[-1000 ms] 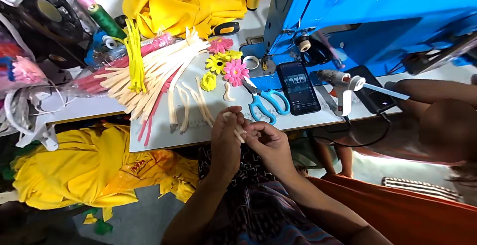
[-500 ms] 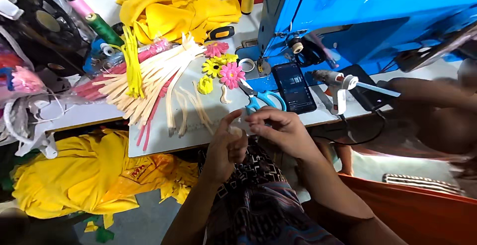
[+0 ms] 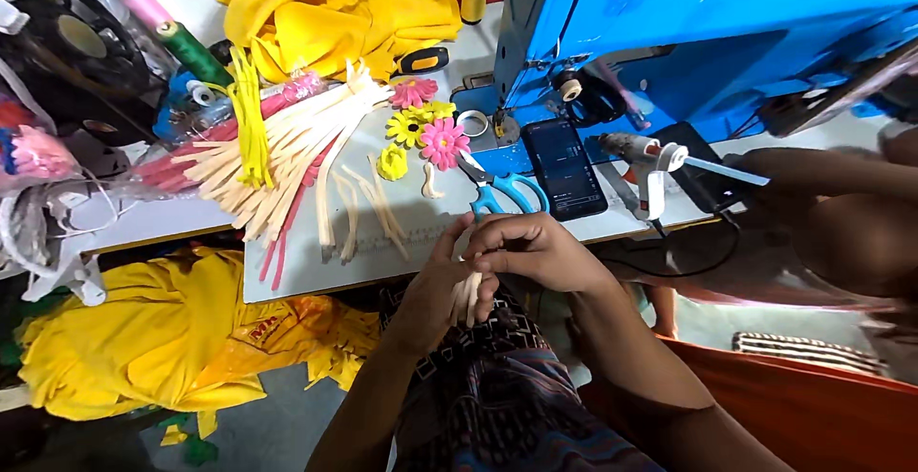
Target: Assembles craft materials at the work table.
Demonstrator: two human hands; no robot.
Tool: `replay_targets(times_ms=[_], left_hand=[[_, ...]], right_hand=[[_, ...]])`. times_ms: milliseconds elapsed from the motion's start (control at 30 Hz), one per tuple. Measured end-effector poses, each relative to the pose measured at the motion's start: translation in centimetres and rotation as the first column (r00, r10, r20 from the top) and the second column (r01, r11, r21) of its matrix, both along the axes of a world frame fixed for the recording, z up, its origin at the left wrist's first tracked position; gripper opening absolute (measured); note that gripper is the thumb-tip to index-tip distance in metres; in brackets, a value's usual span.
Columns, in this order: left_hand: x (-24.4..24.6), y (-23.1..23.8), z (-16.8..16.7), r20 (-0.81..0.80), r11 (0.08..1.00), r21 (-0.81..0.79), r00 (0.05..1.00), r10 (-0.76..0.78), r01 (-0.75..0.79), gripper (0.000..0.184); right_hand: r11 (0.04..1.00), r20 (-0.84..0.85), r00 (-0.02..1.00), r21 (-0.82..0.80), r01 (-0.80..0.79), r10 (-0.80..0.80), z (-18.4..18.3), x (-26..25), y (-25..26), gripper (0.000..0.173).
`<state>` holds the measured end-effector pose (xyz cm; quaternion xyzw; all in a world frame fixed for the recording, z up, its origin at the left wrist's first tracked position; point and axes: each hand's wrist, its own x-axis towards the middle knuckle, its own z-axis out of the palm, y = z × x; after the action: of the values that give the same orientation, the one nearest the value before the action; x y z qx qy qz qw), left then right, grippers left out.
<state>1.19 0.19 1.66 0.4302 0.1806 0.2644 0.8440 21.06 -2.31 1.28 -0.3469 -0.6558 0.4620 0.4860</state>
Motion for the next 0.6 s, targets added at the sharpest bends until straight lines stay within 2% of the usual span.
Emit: replay_targets(times_ms=[100,167,233,400,500,600], left_hand=[[-0.5,0.1,0.5,-0.140,0.981,0.187,0.988,0.072,-0.045,0.048],[-0.6,-0.1,0.7,-0.249,0.958,0.265,0.952,0.176,-0.107,0.035],[-0.5,-0.2,0.7,-0.347,0.935,0.318,0.899,0.268,-0.156,0.023],[-0.7,0.3,-0.4,-0.479,0.837,0.527,0.764,0.433,-0.144,0.015],[-0.8,0.5,-0.7,-0.463,0.877,0.444,0.791,0.400,-0.184,0.011],[-0.6,0.5,-0.7,-0.427,0.910,0.344,0.825,0.370,-0.230,0.007]], right_hand=[[0.998,-0.048,0.999,-0.070,0.003,-0.007,-0.2,0.5,-0.1,0.009],[0.994,-0.066,0.997,-0.103,0.023,-0.030,-0.3,0.6,0.0,0.013],[0.988,-0.046,0.997,-0.146,0.057,-0.064,-0.5,0.4,0.0,0.015],[0.965,0.069,0.984,-0.197,0.173,-0.162,0.0,-0.4,0.1,0.013],[0.973,0.141,0.978,-0.149,0.174,-0.153,0.0,-0.5,0.1,0.011],[0.976,0.116,0.985,-0.159,0.148,-0.130,0.1,-0.8,0.3,0.010]])
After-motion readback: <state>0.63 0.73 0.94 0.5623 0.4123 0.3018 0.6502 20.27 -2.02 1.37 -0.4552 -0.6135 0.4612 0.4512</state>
